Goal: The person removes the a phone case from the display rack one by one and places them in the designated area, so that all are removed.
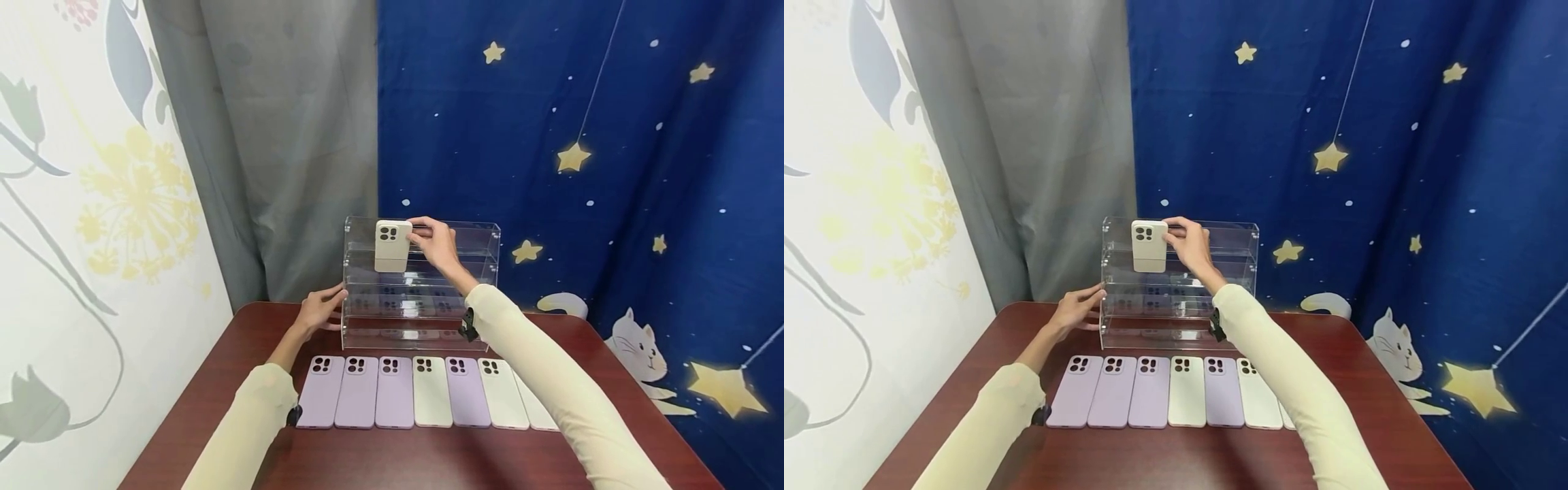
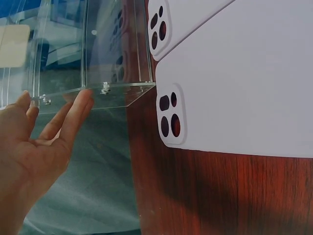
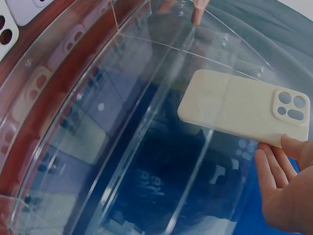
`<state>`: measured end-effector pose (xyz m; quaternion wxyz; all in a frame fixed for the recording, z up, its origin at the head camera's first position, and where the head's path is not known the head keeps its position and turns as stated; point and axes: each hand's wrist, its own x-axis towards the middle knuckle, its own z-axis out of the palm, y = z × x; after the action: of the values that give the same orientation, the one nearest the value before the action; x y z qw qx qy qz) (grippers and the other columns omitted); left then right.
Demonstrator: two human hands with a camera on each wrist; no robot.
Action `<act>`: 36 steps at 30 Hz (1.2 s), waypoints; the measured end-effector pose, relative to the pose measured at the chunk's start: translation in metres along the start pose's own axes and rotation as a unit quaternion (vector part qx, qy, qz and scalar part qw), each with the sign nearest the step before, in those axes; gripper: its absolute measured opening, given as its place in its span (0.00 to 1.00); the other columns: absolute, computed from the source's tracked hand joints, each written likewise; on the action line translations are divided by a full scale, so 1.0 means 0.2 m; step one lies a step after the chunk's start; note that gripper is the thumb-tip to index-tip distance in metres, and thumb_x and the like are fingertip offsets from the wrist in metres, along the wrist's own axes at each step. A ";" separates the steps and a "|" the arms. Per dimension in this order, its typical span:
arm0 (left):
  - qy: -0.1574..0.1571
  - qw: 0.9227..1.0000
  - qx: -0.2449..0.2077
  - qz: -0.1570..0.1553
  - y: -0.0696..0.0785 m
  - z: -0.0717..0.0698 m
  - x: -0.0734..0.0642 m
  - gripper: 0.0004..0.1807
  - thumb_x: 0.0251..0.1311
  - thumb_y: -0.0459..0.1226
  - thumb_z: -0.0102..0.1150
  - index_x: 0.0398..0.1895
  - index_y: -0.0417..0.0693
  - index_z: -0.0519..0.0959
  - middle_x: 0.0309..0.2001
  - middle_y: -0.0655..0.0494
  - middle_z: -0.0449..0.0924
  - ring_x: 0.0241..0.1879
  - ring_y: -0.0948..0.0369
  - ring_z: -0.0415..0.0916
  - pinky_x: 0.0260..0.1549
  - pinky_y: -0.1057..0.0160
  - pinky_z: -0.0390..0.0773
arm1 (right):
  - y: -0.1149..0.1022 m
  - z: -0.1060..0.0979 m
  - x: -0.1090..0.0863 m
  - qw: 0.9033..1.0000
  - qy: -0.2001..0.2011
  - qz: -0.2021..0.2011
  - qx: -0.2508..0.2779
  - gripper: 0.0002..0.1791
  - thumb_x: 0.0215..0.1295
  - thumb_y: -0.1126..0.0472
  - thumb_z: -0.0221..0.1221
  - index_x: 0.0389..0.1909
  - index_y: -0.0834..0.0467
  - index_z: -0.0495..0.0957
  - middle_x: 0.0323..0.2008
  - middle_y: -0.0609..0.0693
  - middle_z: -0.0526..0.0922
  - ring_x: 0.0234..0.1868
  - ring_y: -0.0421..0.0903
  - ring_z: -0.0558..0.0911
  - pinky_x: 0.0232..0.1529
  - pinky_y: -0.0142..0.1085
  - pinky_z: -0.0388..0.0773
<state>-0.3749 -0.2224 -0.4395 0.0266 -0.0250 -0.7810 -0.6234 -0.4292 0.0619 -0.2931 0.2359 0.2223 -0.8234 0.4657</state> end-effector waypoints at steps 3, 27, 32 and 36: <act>0.000 1.000 0.001 0.001 0.00 0.00 -0.01 0.31 0.77 0.50 0.57 0.79 0.57 0.67 0.69 0.33 0.73 0.57 0.34 0.80 0.39 0.46 0.91 | -0.01 -0.05 0.00 1.000 0.004 -0.006 -0.004 0.17 0.65 0.62 0.72 0.54 0.55 0.87 0.45 0.56 0.90 0.47 0.49 0.90 0.45 0.43 0.91; 0.000 1.000 0.002 0.002 0.01 0.01 -0.03 0.32 0.77 0.51 0.57 0.79 0.54 0.66 0.69 0.32 0.71 0.59 0.34 0.78 0.41 0.47 0.90 | -0.04 -0.40 -0.02 0.999 0.024 -0.018 -0.024 0.18 0.68 0.61 0.70 0.58 0.55 0.85 0.48 0.57 0.90 0.49 0.50 0.90 0.48 0.45 0.90; 0.003 1.000 -0.005 0.005 0.01 0.00 -0.02 0.33 0.76 0.52 0.57 0.79 0.53 0.66 0.68 0.30 0.72 0.58 0.33 0.78 0.41 0.47 0.90 | -0.03 -0.49 -0.03 0.999 0.021 -0.020 -0.033 0.18 0.69 0.60 0.69 0.59 0.55 0.85 0.50 0.57 0.89 0.50 0.51 0.89 0.48 0.46 0.90; 0.000 1.000 -0.005 0.007 0.01 0.01 -0.03 0.32 0.77 0.50 0.57 0.79 0.53 0.67 0.67 0.30 0.73 0.55 0.36 0.82 0.41 0.45 0.90 | 0.00 -0.56 -0.06 0.998 0.024 -0.019 -0.049 0.20 0.70 0.60 0.69 0.61 0.55 0.84 0.49 0.58 0.89 0.48 0.51 0.90 0.45 0.44 0.91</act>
<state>-0.3690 -0.2210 -0.4386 0.0310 -0.0302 -0.7776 -0.6273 -0.3994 0.1610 -0.2494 0.2753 0.2152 -0.8346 0.4258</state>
